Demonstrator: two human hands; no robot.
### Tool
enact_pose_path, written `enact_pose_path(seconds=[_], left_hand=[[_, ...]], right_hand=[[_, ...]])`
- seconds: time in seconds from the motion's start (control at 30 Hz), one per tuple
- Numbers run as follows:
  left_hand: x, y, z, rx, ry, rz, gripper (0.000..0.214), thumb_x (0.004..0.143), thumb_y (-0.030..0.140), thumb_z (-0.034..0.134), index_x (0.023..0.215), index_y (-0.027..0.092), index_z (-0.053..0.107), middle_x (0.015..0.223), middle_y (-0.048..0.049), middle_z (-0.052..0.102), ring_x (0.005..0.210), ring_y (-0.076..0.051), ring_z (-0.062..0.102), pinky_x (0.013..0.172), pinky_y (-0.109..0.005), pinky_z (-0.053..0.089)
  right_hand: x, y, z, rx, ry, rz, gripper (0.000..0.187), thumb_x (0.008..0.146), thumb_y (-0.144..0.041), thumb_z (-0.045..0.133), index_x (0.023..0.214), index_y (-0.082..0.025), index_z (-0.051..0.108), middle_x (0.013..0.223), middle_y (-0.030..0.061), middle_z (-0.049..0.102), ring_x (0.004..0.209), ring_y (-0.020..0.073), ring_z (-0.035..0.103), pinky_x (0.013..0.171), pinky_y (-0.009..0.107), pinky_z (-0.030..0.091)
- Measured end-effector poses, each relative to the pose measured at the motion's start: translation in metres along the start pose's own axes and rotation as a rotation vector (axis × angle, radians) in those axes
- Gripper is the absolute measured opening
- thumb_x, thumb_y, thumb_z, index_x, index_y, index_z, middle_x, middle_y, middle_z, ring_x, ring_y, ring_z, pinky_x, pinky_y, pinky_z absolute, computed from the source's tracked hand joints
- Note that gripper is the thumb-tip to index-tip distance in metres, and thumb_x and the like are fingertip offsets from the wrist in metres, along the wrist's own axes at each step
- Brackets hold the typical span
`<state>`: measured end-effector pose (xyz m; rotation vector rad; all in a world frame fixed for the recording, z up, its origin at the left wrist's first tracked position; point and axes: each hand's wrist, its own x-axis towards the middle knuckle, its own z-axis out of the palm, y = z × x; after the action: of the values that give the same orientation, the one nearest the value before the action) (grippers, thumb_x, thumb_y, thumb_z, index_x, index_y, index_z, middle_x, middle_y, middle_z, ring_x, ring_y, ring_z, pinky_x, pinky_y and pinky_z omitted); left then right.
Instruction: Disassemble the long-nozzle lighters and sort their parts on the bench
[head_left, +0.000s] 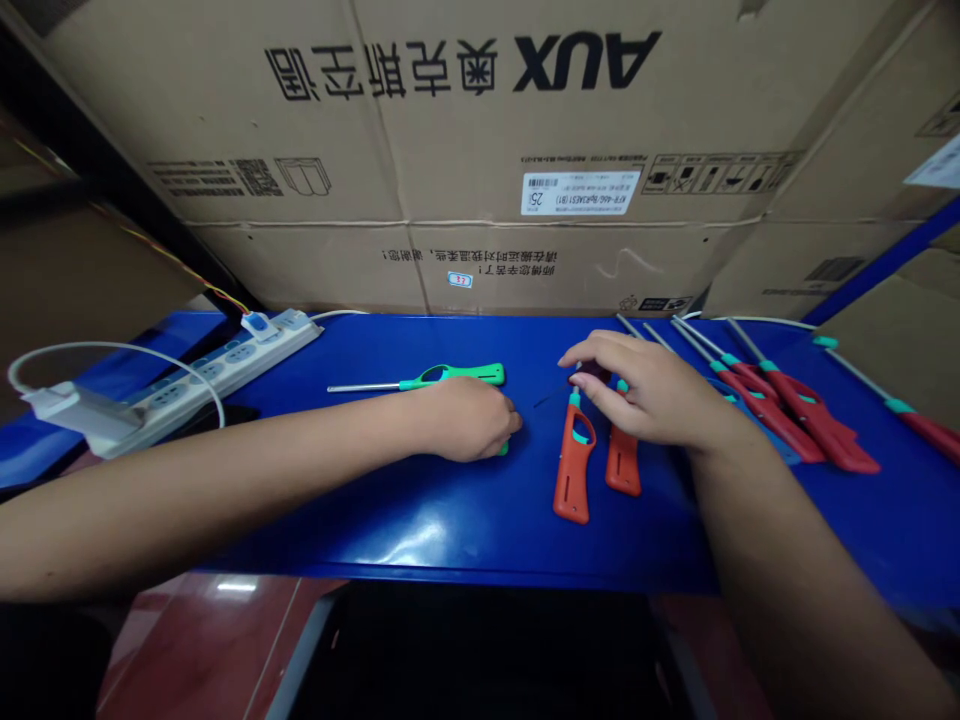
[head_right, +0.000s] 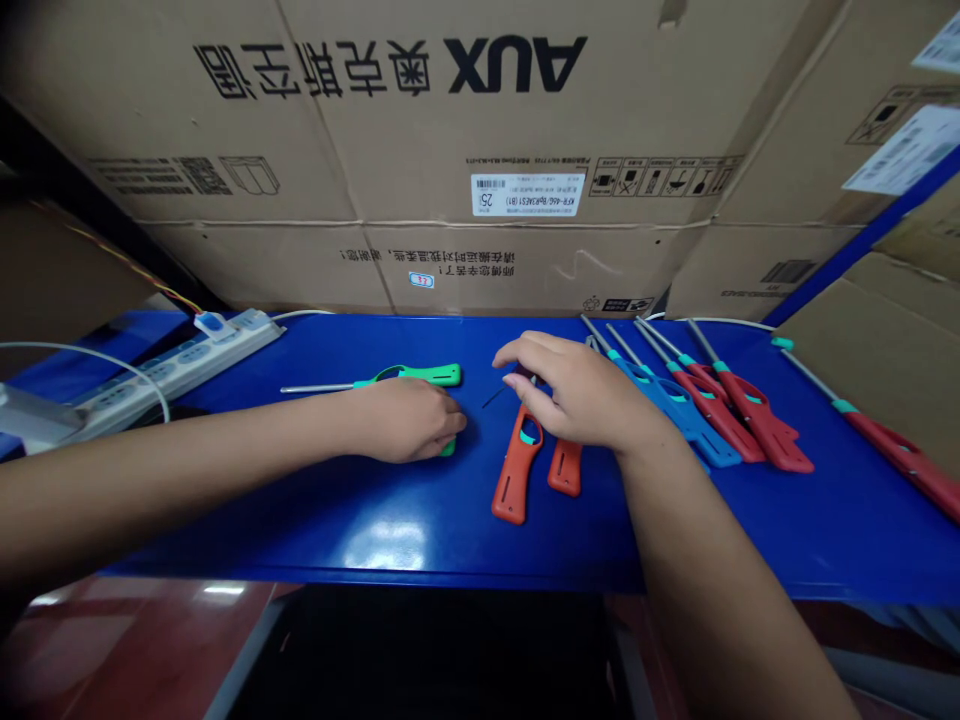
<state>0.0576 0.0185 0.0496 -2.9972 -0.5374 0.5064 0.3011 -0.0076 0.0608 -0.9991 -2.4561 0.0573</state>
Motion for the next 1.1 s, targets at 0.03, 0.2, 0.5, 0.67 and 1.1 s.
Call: enact_pose_path(seconds=[0.03, 0.2, 0.5, 0.67, 1.1], left_hand=[[0.000, 0.002, -0.004, -0.010, -0.010, 0.000, 0.020, 0.093, 0.025, 0.050, 0.094, 0.016, 0.068, 0.088, -0.0108, 0.072, 0.074, -0.024, 0.066, 0.062, -0.032, 0.043], [-0.007, 0.005, -0.024, -0.073, 0.054, -0.116, 0.019, 0.089, 0.025, 0.052, 0.093, 0.018, 0.069, 0.083, -0.0086, 0.072, 0.068, -0.022, 0.064, 0.057, -0.030, 0.041], [-0.096, -0.116, 0.038, -0.203, 0.341, -0.707, 0.032, 0.082, 0.037, 0.052, 0.094, 0.019, 0.077, 0.094, -0.0073, 0.075, 0.084, -0.022, 0.067, 0.076, -0.029, 0.046], [-0.115, -0.136, 0.075, -0.290, 0.246, -0.763, 0.032, 0.077, 0.040, 0.056, 0.090, 0.023, 0.079, 0.095, -0.0053, 0.076, 0.082, -0.022, 0.067, 0.075, -0.029, 0.046], [-0.116, -0.122, 0.062, -0.296, 0.404, -0.776, 0.035, 0.085, 0.045, 0.054, 0.095, 0.018, 0.074, 0.093, -0.0075, 0.073, 0.082, -0.021, 0.064, 0.079, -0.032, 0.048]], right_hand=[[-0.001, 0.001, -0.001, -0.001, 0.004, 0.009, 0.021, 0.094, -0.025, 0.052, 0.111, -0.019, 0.061, 0.106, 0.0088, 0.068, 0.095, 0.0211, 0.065, 0.083, 0.034, 0.049], [-0.005, 0.008, -0.005, -0.010, 0.027, 0.044, 0.022, 0.093, -0.026, 0.053, 0.112, -0.018, 0.062, 0.108, 0.0092, 0.069, 0.097, 0.0221, 0.065, 0.084, 0.035, 0.049], [-0.004, 0.010, -0.003, -0.020, 0.094, 0.052, 0.023, 0.096, -0.026, 0.051, 0.114, -0.020, 0.063, 0.106, 0.0075, 0.070, 0.093, 0.0202, 0.067, 0.082, 0.033, 0.052], [0.000, 0.007, 0.006, -0.069, 0.076, 0.018, 0.023, 0.097, -0.027, 0.051, 0.110, -0.020, 0.068, 0.107, 0.0082, 0.072, 0.099, 0.0221, 0.067, 0.086, 0.036, 0.052], [-0.015, 0.025, -0.007, 0.240, 0.393, 0.253, 0.020, 0.087, -0.044, 0.066, 0.084, -0.024, 0.068, 0.079, 0.0029, 0.071, 0.072, 0.0192, 0.066, 0.067, 0.033, 0.051]])
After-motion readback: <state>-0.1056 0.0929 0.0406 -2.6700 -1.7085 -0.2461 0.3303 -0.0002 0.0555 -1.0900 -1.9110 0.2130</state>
